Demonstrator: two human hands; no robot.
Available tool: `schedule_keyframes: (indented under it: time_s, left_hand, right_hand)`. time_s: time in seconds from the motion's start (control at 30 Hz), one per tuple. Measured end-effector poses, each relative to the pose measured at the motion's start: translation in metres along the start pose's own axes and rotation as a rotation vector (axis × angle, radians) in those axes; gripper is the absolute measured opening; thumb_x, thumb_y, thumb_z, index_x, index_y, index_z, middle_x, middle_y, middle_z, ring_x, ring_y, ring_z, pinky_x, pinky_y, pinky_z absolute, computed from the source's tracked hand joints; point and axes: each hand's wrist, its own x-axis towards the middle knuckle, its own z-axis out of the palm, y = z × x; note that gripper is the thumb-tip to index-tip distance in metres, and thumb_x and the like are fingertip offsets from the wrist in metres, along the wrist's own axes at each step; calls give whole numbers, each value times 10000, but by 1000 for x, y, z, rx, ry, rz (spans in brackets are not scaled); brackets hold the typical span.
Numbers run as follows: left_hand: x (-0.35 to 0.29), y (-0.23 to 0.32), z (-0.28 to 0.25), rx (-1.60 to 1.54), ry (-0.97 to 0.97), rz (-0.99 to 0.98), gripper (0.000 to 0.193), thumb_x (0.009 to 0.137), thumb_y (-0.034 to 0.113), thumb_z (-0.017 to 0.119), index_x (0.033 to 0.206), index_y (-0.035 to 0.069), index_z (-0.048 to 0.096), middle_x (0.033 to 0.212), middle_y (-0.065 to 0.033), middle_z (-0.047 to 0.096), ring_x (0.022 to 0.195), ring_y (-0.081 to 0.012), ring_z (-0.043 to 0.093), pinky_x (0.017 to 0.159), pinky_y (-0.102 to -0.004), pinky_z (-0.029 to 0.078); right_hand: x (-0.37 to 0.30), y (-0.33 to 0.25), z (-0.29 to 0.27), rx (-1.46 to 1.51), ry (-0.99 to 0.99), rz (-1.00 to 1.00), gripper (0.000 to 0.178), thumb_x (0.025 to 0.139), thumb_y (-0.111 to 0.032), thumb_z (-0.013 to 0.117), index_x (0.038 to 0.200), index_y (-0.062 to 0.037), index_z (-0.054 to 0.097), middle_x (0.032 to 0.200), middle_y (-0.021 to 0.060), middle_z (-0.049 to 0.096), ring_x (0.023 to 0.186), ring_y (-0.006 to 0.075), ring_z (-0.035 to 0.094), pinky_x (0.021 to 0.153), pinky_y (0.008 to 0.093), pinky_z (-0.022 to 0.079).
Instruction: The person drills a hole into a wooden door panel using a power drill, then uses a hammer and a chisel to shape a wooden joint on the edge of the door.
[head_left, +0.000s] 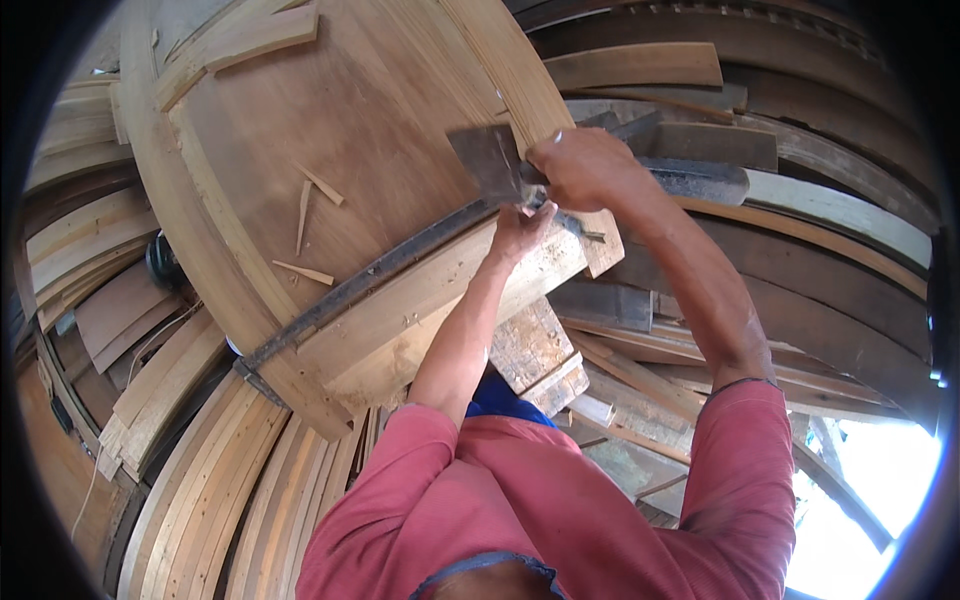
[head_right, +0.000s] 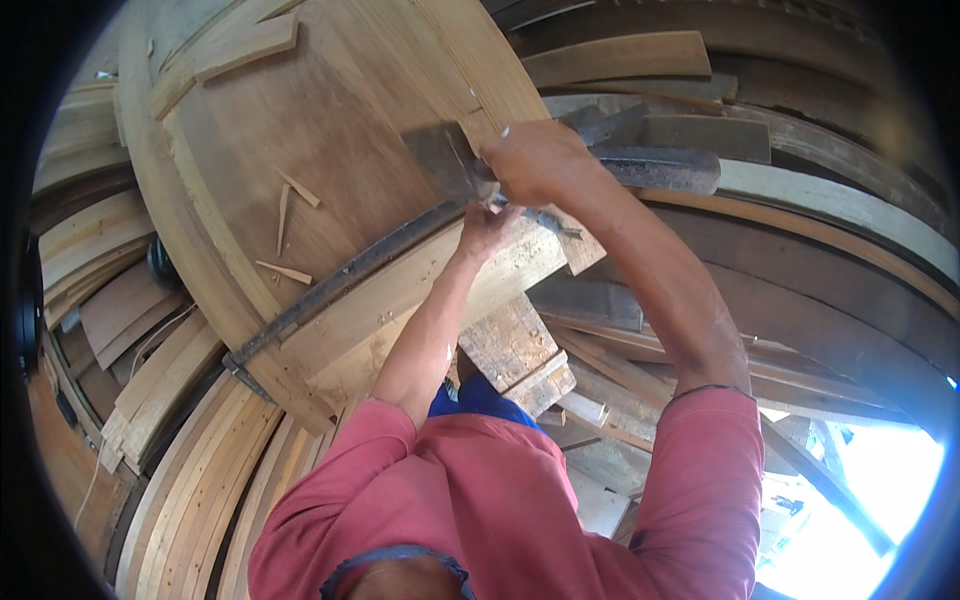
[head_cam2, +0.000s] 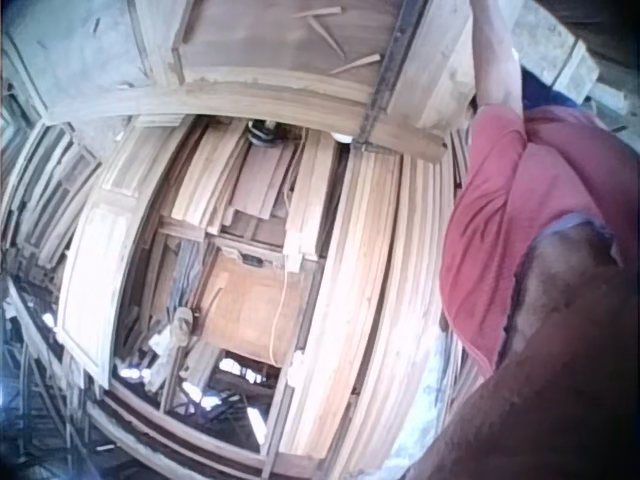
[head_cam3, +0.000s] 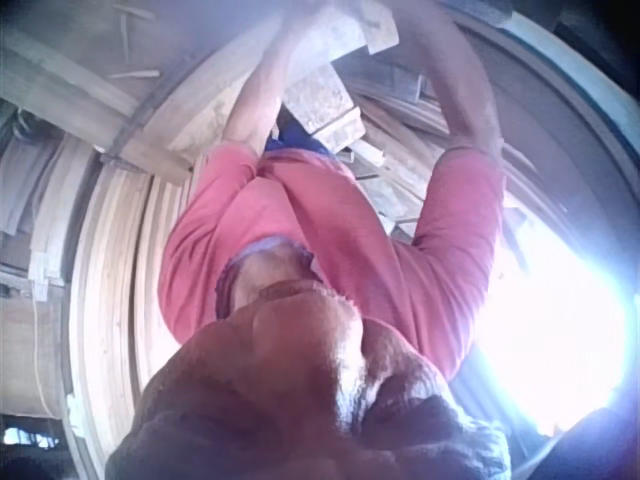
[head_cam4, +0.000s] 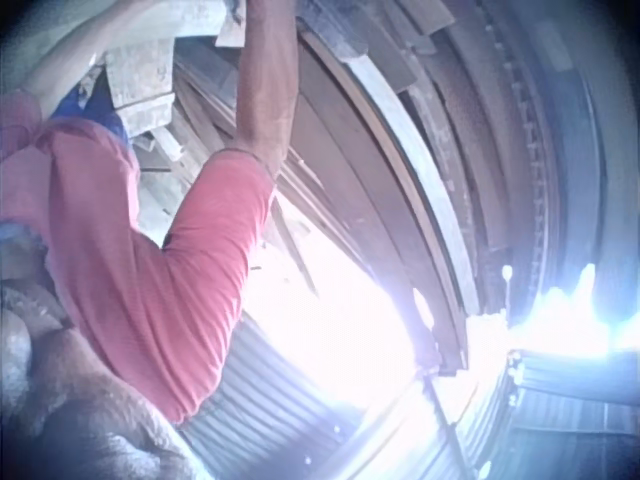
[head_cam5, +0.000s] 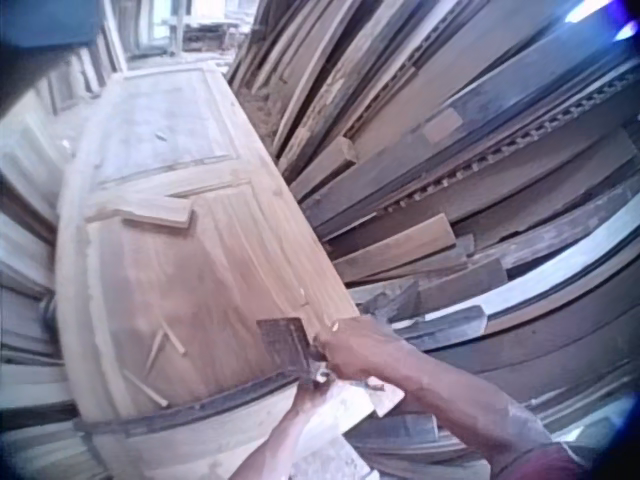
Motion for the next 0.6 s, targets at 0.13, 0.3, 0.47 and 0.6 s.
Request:
schedule_keyframes:
  time_s: [0.13, 0.3, 0.47, 0.6]
  left_hand:
    - [-22, 45, 47, 410, -71, 29, 231, 931, 51, 691, 1155, 31, 639, 1049, -32, 699, 926, -97, 647, 766, -259, 536]
    - [-29, 72, 64, 389, -8, 14, 209, 922, 120, 726, 1108, 60, 651, 965, 12, 675, 840, -65, 630, 683, -249, 520]
    - [-32, 46, 46, 444, -109, -10, 272, 923, 133, 731, 1160, 56, 621, 993, -6, 671, 874, -93, 643, 732, -272, 543]
    - [-52, 1, 44, 317, -103, -59, 293, 902, 76, 752, 1156, 64, 607, 1021, -29, 682, 935, -136, 659, 779, -315, 574]
  right_hand:
    - [-29, 0, -32, 231, 536, -91, 322, 869, -241, 669, 1147, -82, 638, 885, 195, 702, 887, 414, 677, 785, 498, 544]
    - [-5, -18, -75, 407, 718, -145, 316, 859, -248, 696, 1112, -68, 635, 902, 229, 682, 864, 427, 667, 760, 484, 552]
    - [8, 4, 21, 60, -13, 64, 273, 804, -120, 663, 1066, -42, 678, 933, 222, 708, 940, 384, 704, 718, 476, 572]
    - [-36, 30, 43, 127, -200, 177, 336, 812, -182, 685, 1116, -40, 676, 1042, 224, 705, 989, 398, 685, 812, 498, 551]
